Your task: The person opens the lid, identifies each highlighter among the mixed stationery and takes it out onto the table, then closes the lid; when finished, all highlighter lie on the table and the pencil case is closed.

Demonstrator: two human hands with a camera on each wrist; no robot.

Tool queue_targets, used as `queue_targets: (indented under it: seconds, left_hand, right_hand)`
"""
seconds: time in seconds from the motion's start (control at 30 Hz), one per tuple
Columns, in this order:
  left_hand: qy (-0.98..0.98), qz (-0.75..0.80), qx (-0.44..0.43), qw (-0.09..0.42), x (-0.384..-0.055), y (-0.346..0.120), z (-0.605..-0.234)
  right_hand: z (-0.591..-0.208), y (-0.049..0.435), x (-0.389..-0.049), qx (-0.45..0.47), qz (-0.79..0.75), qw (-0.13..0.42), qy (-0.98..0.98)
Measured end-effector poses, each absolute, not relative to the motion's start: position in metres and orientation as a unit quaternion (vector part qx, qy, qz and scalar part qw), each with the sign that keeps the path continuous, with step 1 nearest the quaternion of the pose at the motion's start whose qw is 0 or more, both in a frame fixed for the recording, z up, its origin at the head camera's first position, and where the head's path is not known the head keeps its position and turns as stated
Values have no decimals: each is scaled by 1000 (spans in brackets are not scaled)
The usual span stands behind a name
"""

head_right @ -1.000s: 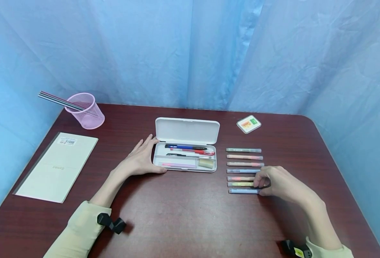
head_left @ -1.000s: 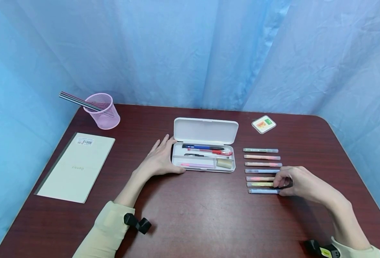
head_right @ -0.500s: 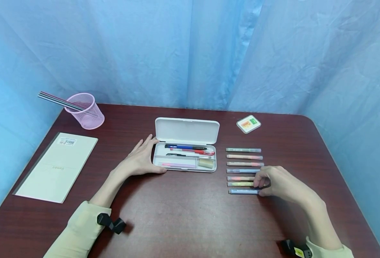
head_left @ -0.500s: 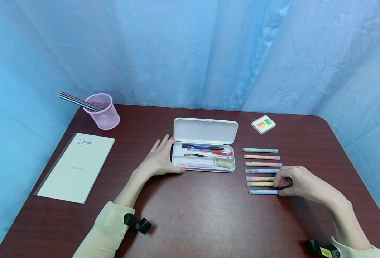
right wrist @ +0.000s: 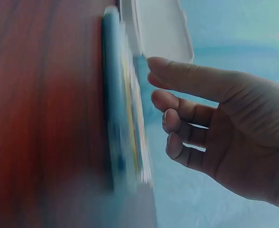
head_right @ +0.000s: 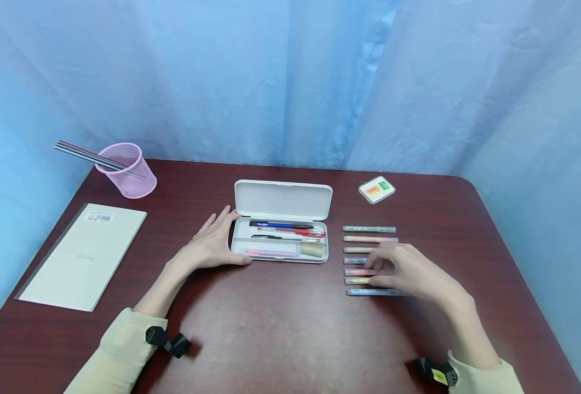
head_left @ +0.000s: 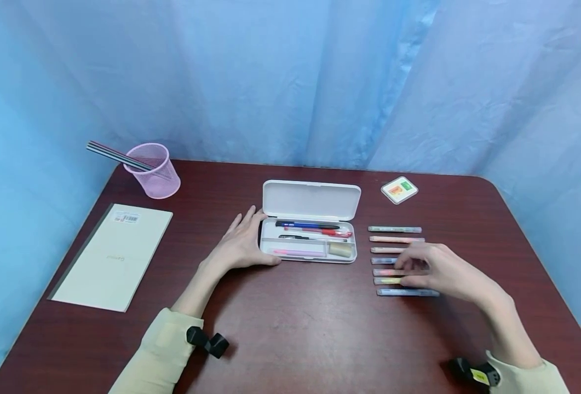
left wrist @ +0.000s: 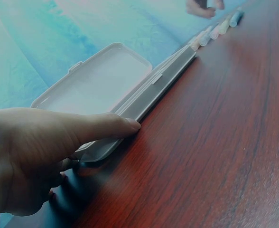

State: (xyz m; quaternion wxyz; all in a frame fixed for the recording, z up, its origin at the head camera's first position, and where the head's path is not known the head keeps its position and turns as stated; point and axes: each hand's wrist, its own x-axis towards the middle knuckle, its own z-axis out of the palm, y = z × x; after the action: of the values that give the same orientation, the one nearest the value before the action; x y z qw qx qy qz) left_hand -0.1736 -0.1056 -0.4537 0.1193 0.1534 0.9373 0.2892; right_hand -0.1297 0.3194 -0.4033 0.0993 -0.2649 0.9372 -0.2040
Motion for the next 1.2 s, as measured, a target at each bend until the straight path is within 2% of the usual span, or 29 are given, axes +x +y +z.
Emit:
queue_targets:
  seconds: [0.13,0.37,0.67,1.2]
  left_hand:
    - [937,291,154,117,-174,-106,-454]
    - [936,292,159,116,-175,-104,-456]
    - [936,293,153,119,-174,-105,-455]
    - [938,285,157,120,-174,-106,-455]
  right_hand:
    - [-399,290,-139,-290,-213,77,930]
    - [-394,228,-151,-313,-233,96,916]
    - [-400,170,-160,-360,-225,76,902]
    - [-414,151,-160,-352,-175,93,915]
